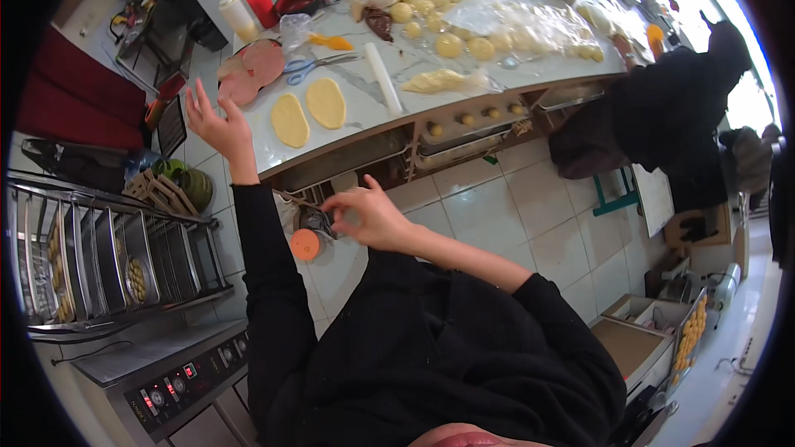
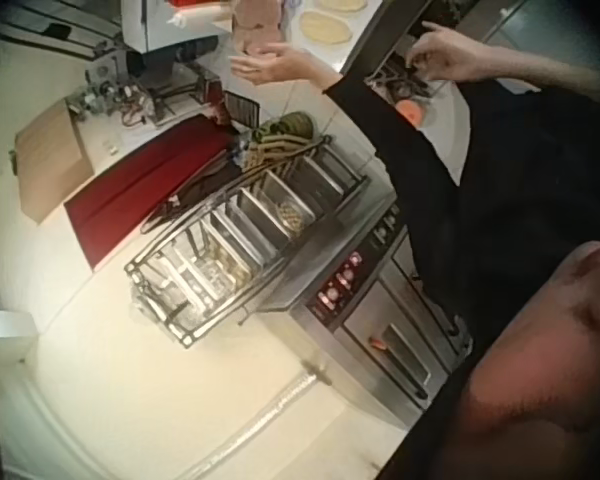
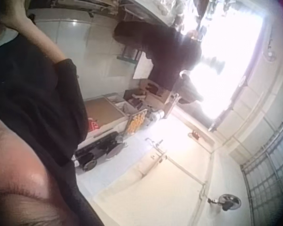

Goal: The person places a tray of dough into a rack, rolls out dough with a rolling pin, adds chocolate sprinkles and cheese from containers, and folds the dough over the filling.

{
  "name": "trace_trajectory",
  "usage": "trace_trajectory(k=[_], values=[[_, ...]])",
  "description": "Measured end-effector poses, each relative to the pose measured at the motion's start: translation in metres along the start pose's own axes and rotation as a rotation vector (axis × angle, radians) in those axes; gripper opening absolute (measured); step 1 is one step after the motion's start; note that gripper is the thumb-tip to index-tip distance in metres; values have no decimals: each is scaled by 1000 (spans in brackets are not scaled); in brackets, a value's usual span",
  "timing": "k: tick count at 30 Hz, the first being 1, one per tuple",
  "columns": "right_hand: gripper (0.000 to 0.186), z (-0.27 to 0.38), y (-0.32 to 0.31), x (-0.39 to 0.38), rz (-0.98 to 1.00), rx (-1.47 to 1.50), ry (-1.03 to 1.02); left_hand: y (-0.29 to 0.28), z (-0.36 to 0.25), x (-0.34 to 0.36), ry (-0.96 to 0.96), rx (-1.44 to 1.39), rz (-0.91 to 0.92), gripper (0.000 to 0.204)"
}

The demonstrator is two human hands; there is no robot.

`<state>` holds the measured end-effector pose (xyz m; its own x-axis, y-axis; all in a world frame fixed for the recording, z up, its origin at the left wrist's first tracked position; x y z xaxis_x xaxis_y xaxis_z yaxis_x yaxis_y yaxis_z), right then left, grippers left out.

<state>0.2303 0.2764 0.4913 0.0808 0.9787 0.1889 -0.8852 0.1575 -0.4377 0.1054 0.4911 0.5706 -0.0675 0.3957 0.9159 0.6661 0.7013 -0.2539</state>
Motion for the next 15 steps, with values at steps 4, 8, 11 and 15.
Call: trace_trajectory(k=[4,8,11,15], values=[[19,45,-4,-32,115,-36,-110,1,-58,15,90,-83,21,41],[23,62,4,-57,133,-75,-221,21,-108,4,156,-113,131,40],[26,83,4,-71,168,45,-222,38,-139,-12,265,-124,212,39],[31,78,-4,-66,63,206,-207,81,-189,-43,435,-119,394,39]])
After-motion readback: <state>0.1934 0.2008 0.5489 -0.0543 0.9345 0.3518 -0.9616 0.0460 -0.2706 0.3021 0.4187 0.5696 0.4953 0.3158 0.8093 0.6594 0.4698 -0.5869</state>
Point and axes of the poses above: each hand's wrist, its own x-axis towards the middle knuckle, its own y-axis out of the palm, z = x × y, the point moved 6 cm from there along x, towards the middle knuckle, and after that the axes turned 2 degrees about -z, right-handed, at the moved point
